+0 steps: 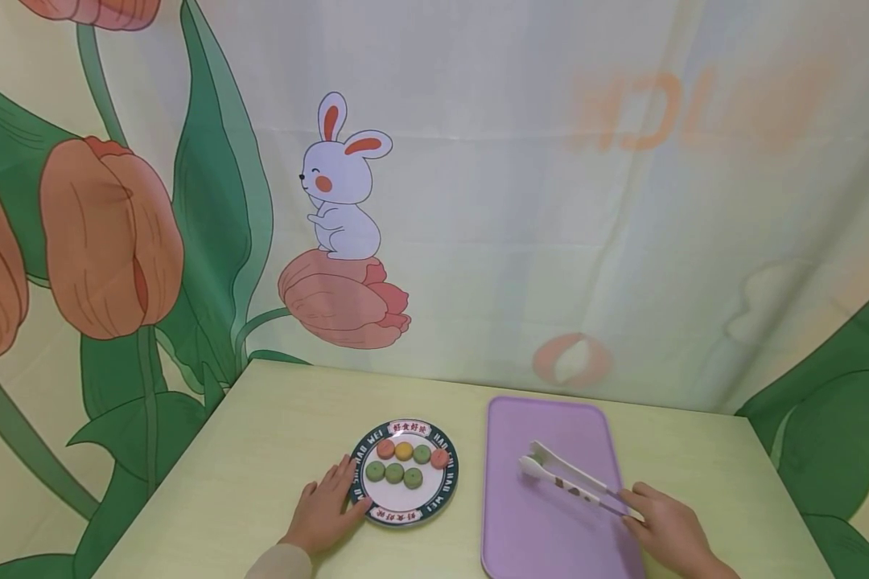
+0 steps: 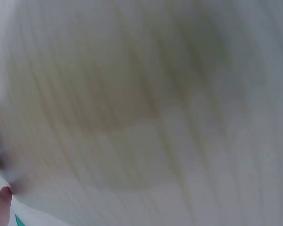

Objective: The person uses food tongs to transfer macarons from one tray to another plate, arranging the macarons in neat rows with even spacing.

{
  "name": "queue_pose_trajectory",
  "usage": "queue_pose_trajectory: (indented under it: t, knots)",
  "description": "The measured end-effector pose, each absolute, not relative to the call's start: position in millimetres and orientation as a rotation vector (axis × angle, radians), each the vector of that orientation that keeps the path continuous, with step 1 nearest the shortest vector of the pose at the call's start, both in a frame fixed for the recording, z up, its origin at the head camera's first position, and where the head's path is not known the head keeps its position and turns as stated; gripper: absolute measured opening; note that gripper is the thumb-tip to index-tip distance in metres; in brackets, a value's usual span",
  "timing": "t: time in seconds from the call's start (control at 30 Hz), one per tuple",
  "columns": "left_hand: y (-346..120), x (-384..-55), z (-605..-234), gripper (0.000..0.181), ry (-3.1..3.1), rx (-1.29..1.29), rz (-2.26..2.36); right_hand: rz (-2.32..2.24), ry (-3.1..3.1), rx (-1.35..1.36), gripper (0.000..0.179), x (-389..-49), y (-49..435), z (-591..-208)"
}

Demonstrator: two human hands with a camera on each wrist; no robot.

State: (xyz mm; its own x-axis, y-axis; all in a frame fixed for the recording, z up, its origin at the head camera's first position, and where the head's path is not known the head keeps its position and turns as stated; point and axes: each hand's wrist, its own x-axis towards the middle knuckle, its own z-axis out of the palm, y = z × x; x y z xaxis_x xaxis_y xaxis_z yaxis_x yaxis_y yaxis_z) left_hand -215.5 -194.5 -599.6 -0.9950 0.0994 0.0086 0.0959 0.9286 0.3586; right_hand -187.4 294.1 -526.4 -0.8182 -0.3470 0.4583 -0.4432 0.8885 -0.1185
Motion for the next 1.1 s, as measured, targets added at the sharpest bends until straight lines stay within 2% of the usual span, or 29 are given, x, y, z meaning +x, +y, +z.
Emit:
queue_pose_trajectory:
  t: [1.1]
  knots:
    - [-194,-215,-597,0.075,3.062,0.141,0.569,0.328,-2.534,0.681,0.032,-191,278,-527]
